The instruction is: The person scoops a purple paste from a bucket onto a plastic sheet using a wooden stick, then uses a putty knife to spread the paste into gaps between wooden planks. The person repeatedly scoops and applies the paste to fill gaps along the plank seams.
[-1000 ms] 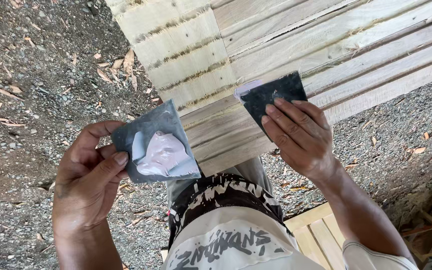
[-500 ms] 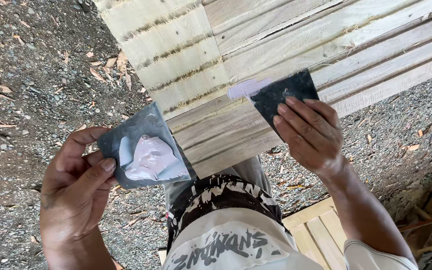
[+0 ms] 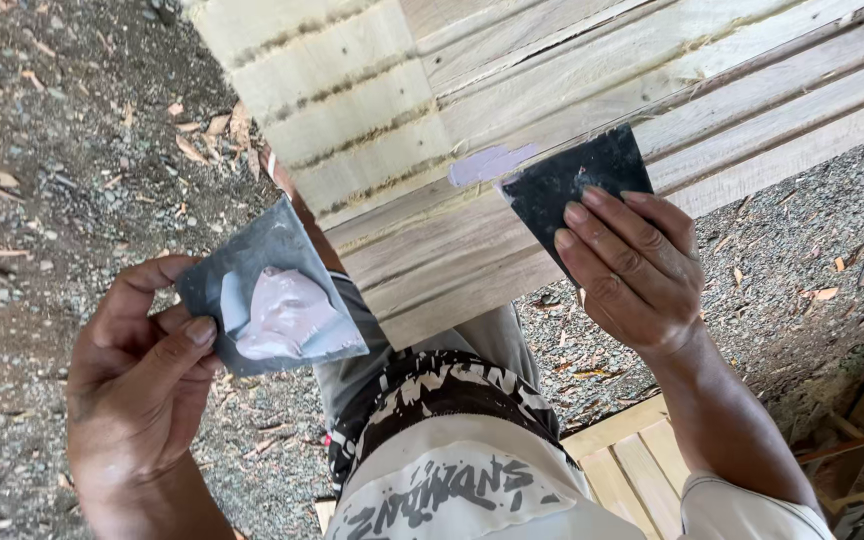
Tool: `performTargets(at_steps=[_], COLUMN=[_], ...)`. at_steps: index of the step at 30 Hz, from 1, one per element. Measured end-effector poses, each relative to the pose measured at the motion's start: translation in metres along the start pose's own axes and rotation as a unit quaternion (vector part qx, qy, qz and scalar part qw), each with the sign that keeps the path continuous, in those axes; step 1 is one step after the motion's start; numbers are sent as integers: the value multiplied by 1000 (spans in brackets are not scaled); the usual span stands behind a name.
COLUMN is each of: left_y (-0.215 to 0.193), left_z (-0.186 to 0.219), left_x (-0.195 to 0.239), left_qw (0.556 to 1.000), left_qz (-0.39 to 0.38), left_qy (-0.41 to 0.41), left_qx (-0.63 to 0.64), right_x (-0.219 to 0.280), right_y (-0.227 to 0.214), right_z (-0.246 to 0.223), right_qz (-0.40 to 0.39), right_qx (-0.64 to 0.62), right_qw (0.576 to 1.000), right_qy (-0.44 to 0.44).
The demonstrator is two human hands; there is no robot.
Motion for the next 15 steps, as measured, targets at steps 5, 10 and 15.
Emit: performTargets(at_steps=[5,10,15], left_y=[-5,-19,-31], left_z=[11,30,39], left_x=[-1,0,1], left_qw=[999,997,1000], left_qz=[-1,14,-29], left_qy=[7,-8,-5], left_qx=[-33,-75,2], right_x=[-26,-36,-44], right_y=[27,46,50], right_z=[-28,-58,-78], right_qz=[21,-9,-40], right_qx=[6,-10,2], right_qw=[999,1000,999], right_qy=[-25,-20,-11])
Point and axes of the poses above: each hand's wrist, its own x-axis away from the middle knuckle, its own y-axis out of the palm, z = x × y, the point moved 4 cm from there along -x, towards the middle knuckle, and after that the axes turned 6 degrees about -z, right-handed, at the moved point
